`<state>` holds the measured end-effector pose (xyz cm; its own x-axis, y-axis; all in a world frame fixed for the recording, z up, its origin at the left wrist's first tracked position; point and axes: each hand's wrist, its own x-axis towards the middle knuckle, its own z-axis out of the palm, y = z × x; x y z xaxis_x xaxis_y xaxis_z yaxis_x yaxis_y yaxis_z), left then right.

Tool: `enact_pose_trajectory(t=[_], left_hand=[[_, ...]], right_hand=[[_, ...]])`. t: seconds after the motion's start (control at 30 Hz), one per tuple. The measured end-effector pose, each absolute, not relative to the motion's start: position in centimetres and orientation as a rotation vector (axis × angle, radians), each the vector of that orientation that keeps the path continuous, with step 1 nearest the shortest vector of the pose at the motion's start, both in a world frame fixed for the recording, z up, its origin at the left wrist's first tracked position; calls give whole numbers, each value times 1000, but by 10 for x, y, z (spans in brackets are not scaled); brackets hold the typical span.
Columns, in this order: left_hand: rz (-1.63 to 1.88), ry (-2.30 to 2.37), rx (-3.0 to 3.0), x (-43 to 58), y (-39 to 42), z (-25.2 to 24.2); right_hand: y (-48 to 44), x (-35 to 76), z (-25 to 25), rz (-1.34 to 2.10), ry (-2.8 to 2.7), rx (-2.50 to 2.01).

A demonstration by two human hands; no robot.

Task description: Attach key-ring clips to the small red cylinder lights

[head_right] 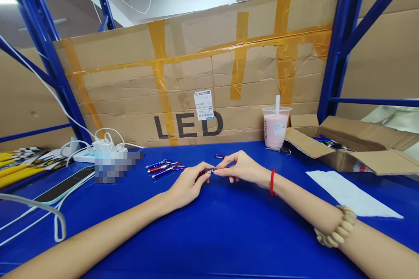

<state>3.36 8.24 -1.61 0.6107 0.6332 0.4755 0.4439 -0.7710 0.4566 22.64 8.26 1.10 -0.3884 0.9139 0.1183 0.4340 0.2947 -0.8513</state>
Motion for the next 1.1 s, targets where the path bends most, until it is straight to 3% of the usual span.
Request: enact_pose_trajectory(t=[0.67, 1.1], left_hand=[[910, 902, 2590, 37, 81, -15], [879, 1141, 2611, 37, 78, -13]], right_hand=[[87, 228, 4, 902, -2027, -1147], [76, 221, 5, 184, -2094, -1245]])
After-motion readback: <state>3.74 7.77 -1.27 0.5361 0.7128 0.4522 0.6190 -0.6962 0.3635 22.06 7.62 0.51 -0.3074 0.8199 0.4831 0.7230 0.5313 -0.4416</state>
